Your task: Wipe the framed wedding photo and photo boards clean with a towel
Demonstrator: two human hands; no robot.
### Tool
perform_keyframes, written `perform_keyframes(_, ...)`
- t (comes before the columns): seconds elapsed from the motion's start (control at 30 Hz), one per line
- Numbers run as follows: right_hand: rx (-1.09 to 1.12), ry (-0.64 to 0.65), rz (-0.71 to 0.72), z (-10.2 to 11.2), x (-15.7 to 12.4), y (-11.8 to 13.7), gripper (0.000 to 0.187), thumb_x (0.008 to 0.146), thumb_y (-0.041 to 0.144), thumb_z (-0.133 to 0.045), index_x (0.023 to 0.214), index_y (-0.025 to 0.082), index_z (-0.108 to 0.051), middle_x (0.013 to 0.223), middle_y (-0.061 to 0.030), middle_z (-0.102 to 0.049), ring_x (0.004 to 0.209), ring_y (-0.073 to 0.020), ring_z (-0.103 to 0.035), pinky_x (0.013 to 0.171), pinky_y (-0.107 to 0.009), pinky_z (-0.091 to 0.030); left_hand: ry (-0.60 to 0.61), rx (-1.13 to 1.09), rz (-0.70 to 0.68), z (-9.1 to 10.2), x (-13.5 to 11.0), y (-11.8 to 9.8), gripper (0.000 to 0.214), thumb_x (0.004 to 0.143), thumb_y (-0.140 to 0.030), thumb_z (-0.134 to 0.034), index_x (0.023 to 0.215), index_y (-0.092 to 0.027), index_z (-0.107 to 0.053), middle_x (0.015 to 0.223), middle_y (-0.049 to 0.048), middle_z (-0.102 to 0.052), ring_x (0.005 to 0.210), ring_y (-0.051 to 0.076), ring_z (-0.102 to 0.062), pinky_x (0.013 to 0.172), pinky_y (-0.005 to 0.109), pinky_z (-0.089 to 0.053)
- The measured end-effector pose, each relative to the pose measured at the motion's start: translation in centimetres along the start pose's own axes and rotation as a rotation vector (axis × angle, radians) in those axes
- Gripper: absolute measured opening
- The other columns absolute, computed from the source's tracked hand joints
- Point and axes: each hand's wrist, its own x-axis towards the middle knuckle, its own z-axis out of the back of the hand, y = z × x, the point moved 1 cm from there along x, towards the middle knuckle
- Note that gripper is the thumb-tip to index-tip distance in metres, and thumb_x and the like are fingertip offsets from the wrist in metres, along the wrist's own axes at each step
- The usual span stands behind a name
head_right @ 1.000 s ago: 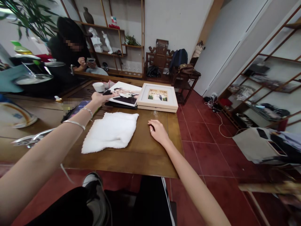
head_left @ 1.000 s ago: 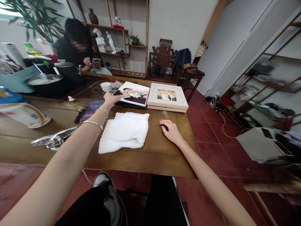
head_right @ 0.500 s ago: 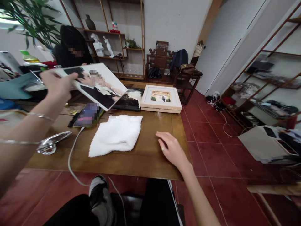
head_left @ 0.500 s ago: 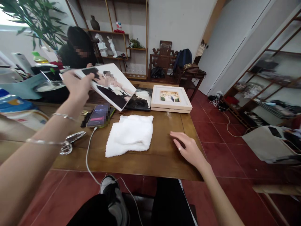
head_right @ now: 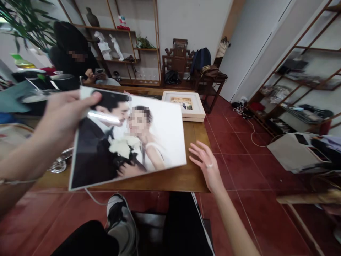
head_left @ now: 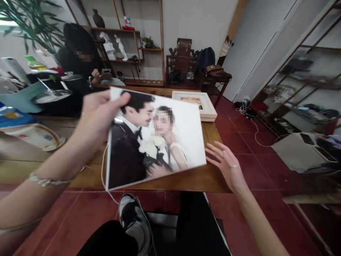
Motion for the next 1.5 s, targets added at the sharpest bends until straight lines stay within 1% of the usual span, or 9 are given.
perform_keyframes(0.1, 0.092, 0.042, -0.111, -0.7, 2.0, 0.7, 0.049, 0.088, 0.053, -0.053, 0.130, 0.027, -0.054, 0.129, -0.0086, -0.064, 0.117, -0.0274, -0.061, 0.097, -0.047, -0.052, 0.177, -0.090, 0.172, -2.6, -0.8, 2.8, 0.028, 0.060, -0.034, -0.082, 0.076, -0.014, -0.072, 0.070, 0.0044, -0.073, 0.056, 0.017, -0.066, 0.052, 0.026, -0.053)
perform_keyframes(0.23, -0.018, 0.008, -0.105, -0.5, 3.7, -0.5, 0.063, 0.074, 0.047, -0.071, 0.131, 0.026, -0.053, 0.117, -0.0079, -0.071, 0.106, -0.0303, -0.067, 0.090, -0.046, -0.056, 0.276, -0.181, 0.357, -4.7, -0.8, 6.7, 0.032, 0.059, -0.035, -0.084, 0.078, -0.012, -0.072, 0.073, 0.0076, -0.075, 0.067, 0.021, -0.070, 0.060, 0.028, -0.055)
perform_keyframes(0.47, -0.143, -0.054, -0.091, 2.0, 6.5, -2.5, 0.053, 0.069, 0.047, -0.073, 0.116, 0.023, -0.062, 0.107, -0.0077, -0.074, 0.092, -0.0290, -0.072, 0.079, -0.041, -0.060, 0.329, -0.142, 0.468, -4.2, -2.1, 10.8, 0.037, 0.082, -0.048, -0.062, 0.090, -0.013, -0.068, 0.086, 0.0113, -0.074, 0.073, 0.021, -0.070, 0.067, 0.032, -0.056)
perform_keyframes(0.53, -0.130, -0.109, -0.105, 2.7, 7.1, -2.6, 0.051, 0.067, 0.043, -0.076, 0.112, 0.022, -0.064, 0.105, -0.0072, -0.075, 0.090, -0.0284, -0.072, 0.080, -0.041, -0.059, 0.390, -0.002, 0.355, -3.2, -3.2, 11.6, 0.041, 0.087, -0.050, -0.054, 0.099, -0.013, -0.067, 0.098, 0.0130, -0.073, 0.089, 0.024, -0.070, 0.081, 0.037, -0.055)
perform_keyframes(0.73, -0.101, -0.188, -0.103, 3.5, 7.9, -2.4, 0.055, 0.060, 0.038, -0.082, 0.109, 0.020, -0.066, 0.102, -0.0059, -0.076, 0.091, -0.0272, -0.072, 0.086, -0.040, -0.057, 0.672, 0.702, -0.351, -0.2, -6.3, 12.8, 0.058, 0.088, -0.053, -0.054, 0.130, -0.013, -0.054, 0.135, 0.0165, -0.055, 0.127, 0.029, -0.050, 0.111, 0.047, -0.035)
perform_keyframes(0.93, -0.116, -0.172, -0.049, 4.0, 7.7, -2.6, 0.063, 0.059, 0.042, -0.083, 0.116, 0.021, -0.065, 0.106, -0.0069, -0.075, 0.094, -0.0283, -0.071, 0.086, -0.041, -0.057, 0.838, 1.033, -0.576, 2.1, -6.0, 13.6, 0.085, 0.080, -0.058, -0.063, 0.146, -0.014, -0.034, 0.152, 0.0184, -0.037, 0.139, 0.033, -0.036, 0.114, 0.047, -0.031)
perform_keyframes(1.13, -0.122, -0.245, -0.067, 5.5, 7.5, -2.5, 0.078, 0.060, 0.040, -0.082, 0.131, 0.021, -0.056, 0.113, -0.0092, -0.072, 0.099, -0.0295, -0.070, 0.088, -0.042, -0.057, 0.742, 1.220, -0.582, 2.0, -6.2, 13.6, 0.046, 0.081, -0.008, -0.041, 0.126, -0.010, -0.052, 0.134, 0.0196, -0.055, 0.122, 0.032, -0.055, 0.101, 0.045, -0.044)
perform_keyframes(1.4, -0.168, -0.334, -0.148, 7.8, 5.9, -1.9, 0.082, 0.065, 0.032, -0.078, 0.140, 0.025, -0.047, 0.118, -0.0080, -0.071, 0.100, -0.0285, -0.070, 0.087, -0.043, -0.058, 0.253, 0.865, -0.369, 3.1, -2.2, 11.4, 0.029, 0.091, -0.035, -0.039, 0.104, -0.018, -0.058, 0.097, 0.0105, -0.069, 0.091, 0.029, -0.066, 0.081, 0.039, -0.050)
perform_keyframes(1.5, -0.186, -0.362, -0.163, 6.6, 6.4, -1.7, 0.083, 0.064, 0.028, -0.079, 0.141, 0.023, -0.047, 0.117, -0.0084, -0.071, 0.101, -0.0287, -0.070, 0.088, -0.043, -0.059, 0.227, 0.816, -0.358, 2.5, -2.0, 10.8, 0.027, 0.091, -0.036, -0.041, 0.105, -0.019, -0.057, 0.099, 0.0088, -0.069, 0.092, 0.028, -0.066, 0.082, 0.038, -0.050)
